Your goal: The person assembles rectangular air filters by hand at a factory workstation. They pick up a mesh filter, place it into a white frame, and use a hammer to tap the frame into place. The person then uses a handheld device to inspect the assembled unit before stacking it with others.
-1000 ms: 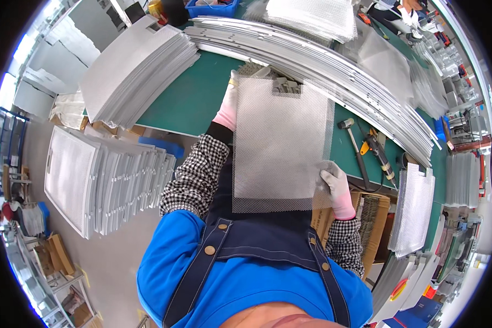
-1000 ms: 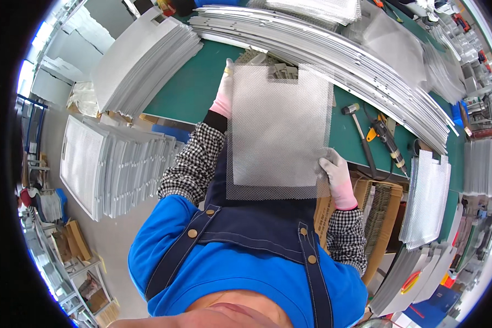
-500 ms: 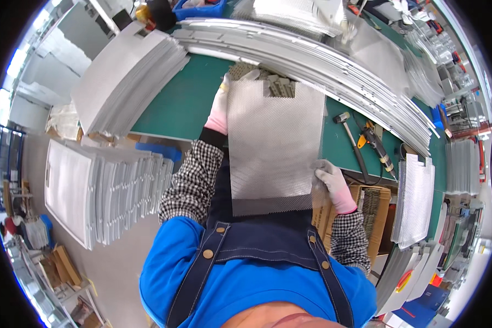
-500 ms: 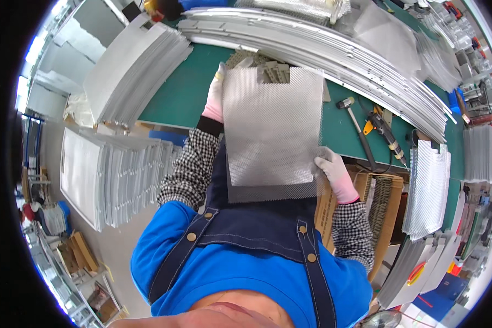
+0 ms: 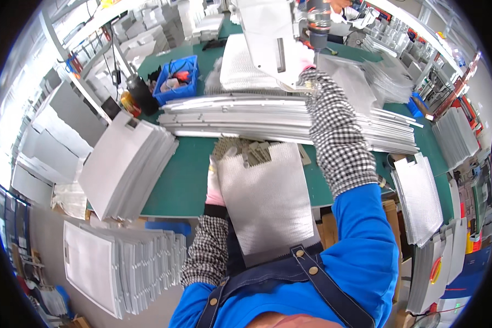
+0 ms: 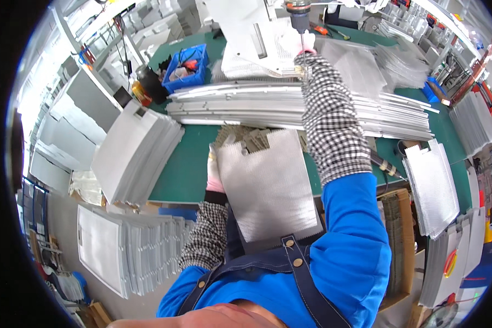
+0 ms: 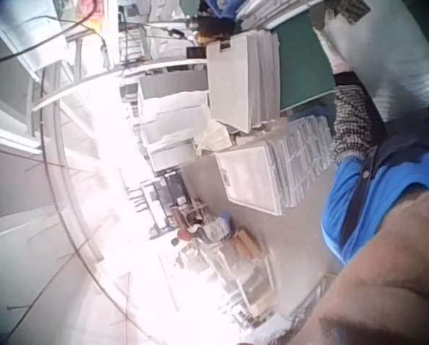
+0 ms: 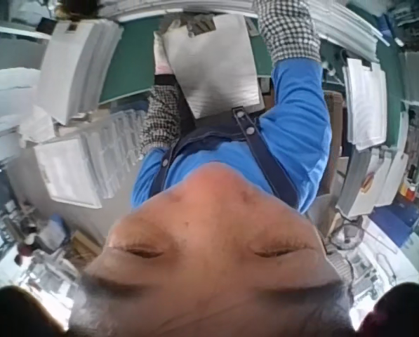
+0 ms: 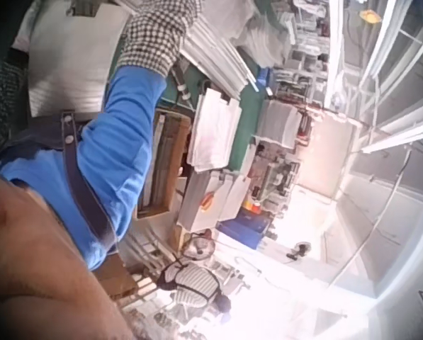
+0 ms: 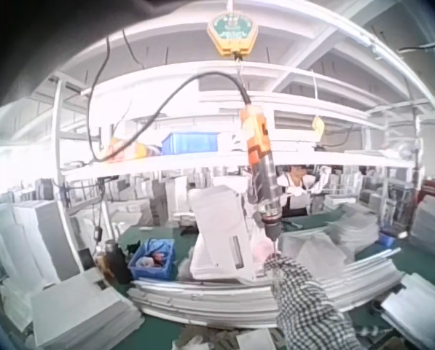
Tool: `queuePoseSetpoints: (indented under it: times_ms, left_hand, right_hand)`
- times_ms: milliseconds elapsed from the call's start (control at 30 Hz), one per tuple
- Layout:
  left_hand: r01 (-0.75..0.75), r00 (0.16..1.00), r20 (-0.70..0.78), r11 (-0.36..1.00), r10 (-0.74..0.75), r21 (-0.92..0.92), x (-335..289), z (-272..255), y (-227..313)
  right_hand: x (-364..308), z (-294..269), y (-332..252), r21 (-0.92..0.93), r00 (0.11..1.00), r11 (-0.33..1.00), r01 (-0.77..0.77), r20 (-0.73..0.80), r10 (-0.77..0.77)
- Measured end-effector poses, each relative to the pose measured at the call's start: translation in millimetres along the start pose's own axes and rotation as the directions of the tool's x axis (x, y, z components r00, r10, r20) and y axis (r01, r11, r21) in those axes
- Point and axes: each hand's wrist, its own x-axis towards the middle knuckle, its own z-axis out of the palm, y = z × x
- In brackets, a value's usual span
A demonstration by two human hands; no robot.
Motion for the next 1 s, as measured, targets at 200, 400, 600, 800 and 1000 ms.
queuePoseSetpoints:
  times_ms: [200, 400, 600, 800, 1000]
  left_hand:
    - [0.009, 0.998, -0.06, 0.999, -0.011, -0.034, -8.5, 2.0, 2.4]
    - [0.044, 0.998, 0.04, 0.997, -0.042, -0.067, -3.8, 8.4, -1.6]
    - [0.019, 1.0, 0.017, 0.998, -0.019, -0.051, -9.2, 6.0, 1.8]
    - [-0.006, 1.0, 0.0, 1.0, 0.006, 0.002, -12.2, 9.2, 3.7]
    - [0.001, 0.999, 0.032, 0.999, -0.002, 0.035, -7.9, 14.0, 2.9]
  right_hand:
    - [23.2, 37.2, -45.1, -0.2, 0.991, 0.97, -0.137, -0.031, 0.134]
    - [39.0, 45.8, -48.1, -0.364, 0.959, 0.906, -0.218, -0.251, 0.13]
    - [21.5, 22.7, -64.7, -0.246, 0.753, 0.968, 0.043, -0.629, -0.193]
    - [41.0, -27.5, -17.3, 0.909, 0.987, 0.393, 0.142, -0.157, 0.008]
    - [40.8, -23.5, 35.8, 0.673, 0.989, 0.735, -0.085, -0.033, 0.146]
